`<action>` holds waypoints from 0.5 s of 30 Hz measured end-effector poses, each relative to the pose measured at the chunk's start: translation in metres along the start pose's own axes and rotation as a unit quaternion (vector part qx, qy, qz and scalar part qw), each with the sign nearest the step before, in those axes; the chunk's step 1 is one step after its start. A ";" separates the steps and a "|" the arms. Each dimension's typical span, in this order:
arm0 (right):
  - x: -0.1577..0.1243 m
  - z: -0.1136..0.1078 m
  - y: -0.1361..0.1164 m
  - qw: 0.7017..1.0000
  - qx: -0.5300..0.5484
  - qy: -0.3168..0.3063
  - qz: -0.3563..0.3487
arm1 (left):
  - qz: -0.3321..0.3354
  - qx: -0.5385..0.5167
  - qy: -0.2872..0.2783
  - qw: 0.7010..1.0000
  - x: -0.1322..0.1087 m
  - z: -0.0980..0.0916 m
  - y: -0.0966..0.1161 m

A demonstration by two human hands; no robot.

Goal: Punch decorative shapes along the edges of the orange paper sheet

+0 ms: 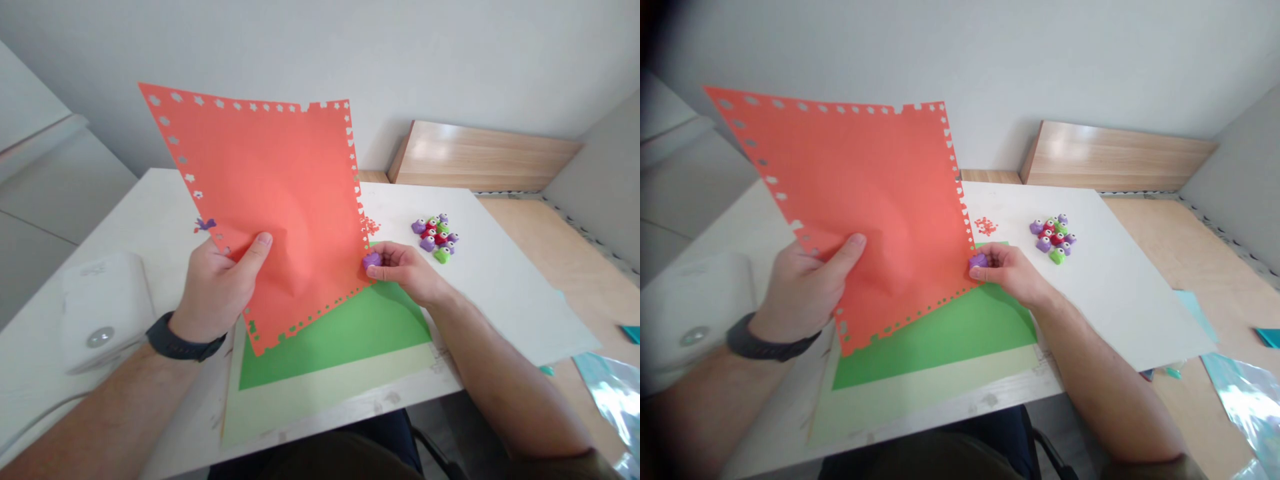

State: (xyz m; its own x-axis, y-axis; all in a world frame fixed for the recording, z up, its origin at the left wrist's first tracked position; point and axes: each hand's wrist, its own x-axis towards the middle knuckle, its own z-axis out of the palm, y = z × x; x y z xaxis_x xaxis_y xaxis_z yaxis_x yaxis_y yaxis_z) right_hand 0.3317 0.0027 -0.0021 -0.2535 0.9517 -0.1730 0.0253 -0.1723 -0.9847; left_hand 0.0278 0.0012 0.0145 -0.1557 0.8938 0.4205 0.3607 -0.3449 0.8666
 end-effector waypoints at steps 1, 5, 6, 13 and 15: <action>0.000 0.000 0.000 1.000 -0.003 0.001 -0.001 | -0.001 0.001 -0.002 1.000 0.000 0.000 0.000; 0.001 0.001 0.000 1.000 -0.010 0.004 -0.007 | -0.006 0.005 -0.004 1.000 -0.001 -0.001 -0.001; 0.001 0.001 0.001 1.000 -0.012 0.004 -0.008 | -0.005 0.005 -0.004 1.000 -0.001 -0.001 -0.001; 0.002 0.001 0.004 0.999 -0.027 0.021 -0.023 | -0.004 0.002 -0.008 1.000 0.000 0.000 0.001; 0.002 0.002 0.005 0.999 -0.026 0.026 -0.026 | -0.005 0.004 -0.006 1.000 0.000 0.000 0.002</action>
State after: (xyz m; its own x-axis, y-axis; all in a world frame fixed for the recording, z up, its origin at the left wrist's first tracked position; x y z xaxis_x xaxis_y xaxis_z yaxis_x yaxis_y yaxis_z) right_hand 0.3291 0.0035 -0.0078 -0.2058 0.9710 -0.1216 0.0641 -0.1106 -0.9918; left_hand 0.0289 0.0005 0.0157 -0.1486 0.9003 0.4092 0.3662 -0.3343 0.8684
